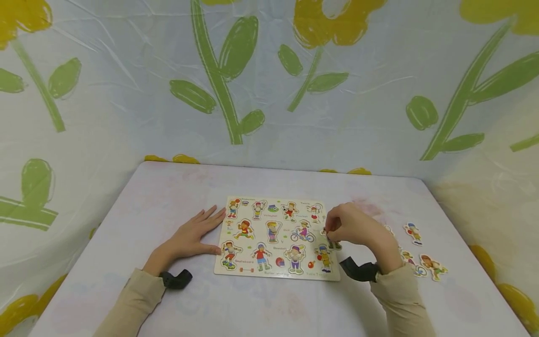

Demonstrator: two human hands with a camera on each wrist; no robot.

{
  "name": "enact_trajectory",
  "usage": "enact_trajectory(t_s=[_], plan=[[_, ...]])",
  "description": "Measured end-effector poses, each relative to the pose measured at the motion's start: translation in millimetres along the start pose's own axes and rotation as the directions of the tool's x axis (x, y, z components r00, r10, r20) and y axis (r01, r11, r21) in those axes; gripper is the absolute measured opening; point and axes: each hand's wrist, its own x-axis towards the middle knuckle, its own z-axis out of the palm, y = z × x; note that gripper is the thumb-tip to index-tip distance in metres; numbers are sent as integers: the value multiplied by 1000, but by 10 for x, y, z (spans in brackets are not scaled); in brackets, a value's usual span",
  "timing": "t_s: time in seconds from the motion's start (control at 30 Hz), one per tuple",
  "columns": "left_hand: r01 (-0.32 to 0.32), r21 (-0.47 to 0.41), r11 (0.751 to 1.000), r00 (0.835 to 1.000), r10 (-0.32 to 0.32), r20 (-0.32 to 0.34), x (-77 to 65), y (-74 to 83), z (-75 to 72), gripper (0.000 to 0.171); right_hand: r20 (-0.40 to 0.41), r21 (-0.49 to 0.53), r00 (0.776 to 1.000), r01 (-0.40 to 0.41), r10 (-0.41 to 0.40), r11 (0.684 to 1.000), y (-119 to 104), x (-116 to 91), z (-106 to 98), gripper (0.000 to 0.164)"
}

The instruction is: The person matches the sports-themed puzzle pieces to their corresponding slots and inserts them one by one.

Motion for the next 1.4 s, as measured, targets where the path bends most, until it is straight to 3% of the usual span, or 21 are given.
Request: enact_trajectory(t_s=[0.6,1.07,1.4], plan=[[2,-4,1000,1000,-2,5,11,-3,2,107,31,52,983,177,-179,983,-436,421,288,17],[2,-9,1000,1000,-2,6,11,33,-17,107,58,29,965,254,-256,967,-661,577,670,17],[-16,-14,1000,1000,16,-2,17,13,-4,106,116,-17,958,265,-261,964,-709,691,957,15]])
